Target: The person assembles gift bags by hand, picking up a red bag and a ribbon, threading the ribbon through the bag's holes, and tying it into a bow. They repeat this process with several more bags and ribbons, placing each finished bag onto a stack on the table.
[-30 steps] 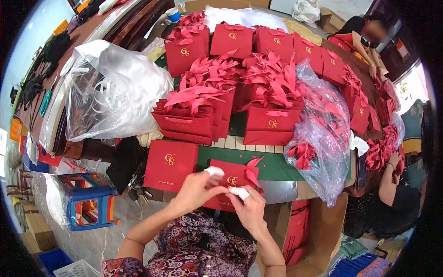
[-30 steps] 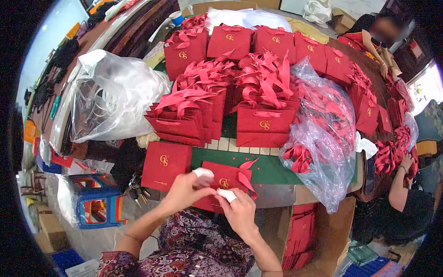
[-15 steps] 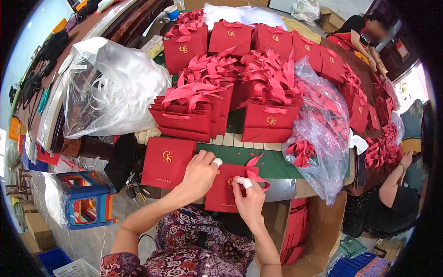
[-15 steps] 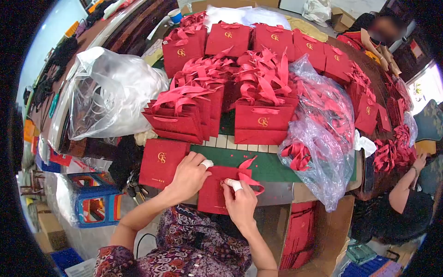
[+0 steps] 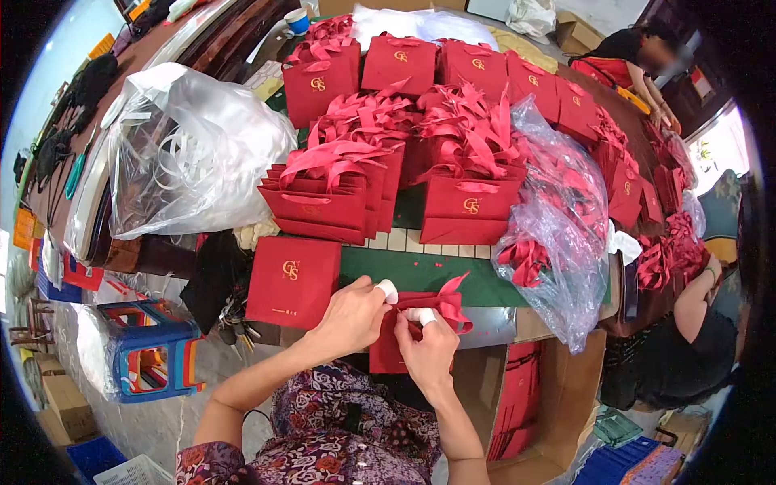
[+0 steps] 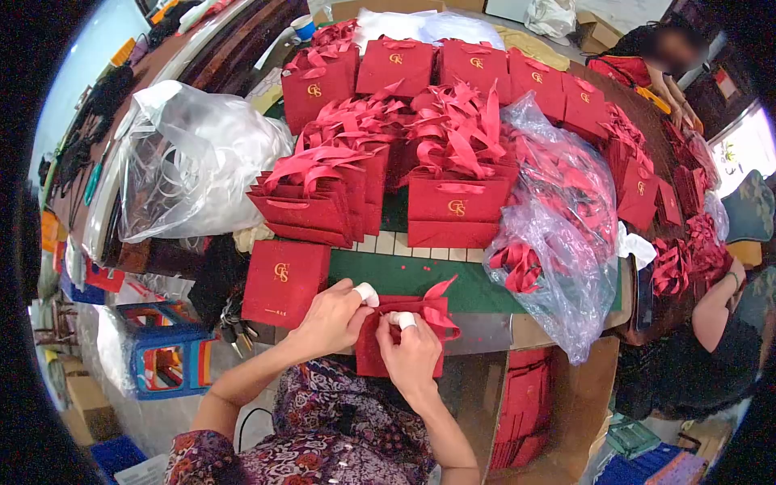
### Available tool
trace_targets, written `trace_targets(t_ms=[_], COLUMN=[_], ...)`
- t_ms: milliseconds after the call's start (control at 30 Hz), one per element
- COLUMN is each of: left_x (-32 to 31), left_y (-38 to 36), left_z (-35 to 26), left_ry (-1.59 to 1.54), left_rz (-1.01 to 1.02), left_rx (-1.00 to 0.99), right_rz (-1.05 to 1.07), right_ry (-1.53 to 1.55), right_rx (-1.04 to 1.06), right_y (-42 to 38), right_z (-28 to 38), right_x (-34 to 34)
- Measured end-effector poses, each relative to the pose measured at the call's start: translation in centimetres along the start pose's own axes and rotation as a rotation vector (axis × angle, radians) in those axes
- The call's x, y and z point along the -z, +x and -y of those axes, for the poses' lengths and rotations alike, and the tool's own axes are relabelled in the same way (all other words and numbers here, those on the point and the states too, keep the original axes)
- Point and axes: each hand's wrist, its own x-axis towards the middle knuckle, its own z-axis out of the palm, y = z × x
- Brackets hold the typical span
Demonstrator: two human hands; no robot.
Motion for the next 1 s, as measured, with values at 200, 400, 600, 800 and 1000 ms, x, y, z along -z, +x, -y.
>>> trace_targets(t_ms=[200,400,600,800,1000], left_x=[-0.4,-0.9,-0.7,-0.5,-0.8], left_y=[-0.2,-0.3,-0.3,-0.2,-0.3], left_z=[-0.1,0.9,0.2,0.3,-0.1], left_ry=[-0.023,-0.136,-0.204,-0.152,-0.14], left_rz=[0.017,-0.003,0.034,-0.017,-0.089], left_rx=[0.064,0.037,0.065,0.129,0.069], right_rz=[0.01,0.001,0.095,0.002,0.105], right_ry=[-0.099,-0.141,0.067,0.035,-0.111], right_rx=[0.074,0.192,-0.083,-0.032,0.084], right_y=[0.0,-0.1,0.0,0.1,0.0], right_z=[0.0,-1.0,-0.2,0.6,-0.7], right_x=[-0.1,-0.1,0.5,0.9,0.7])
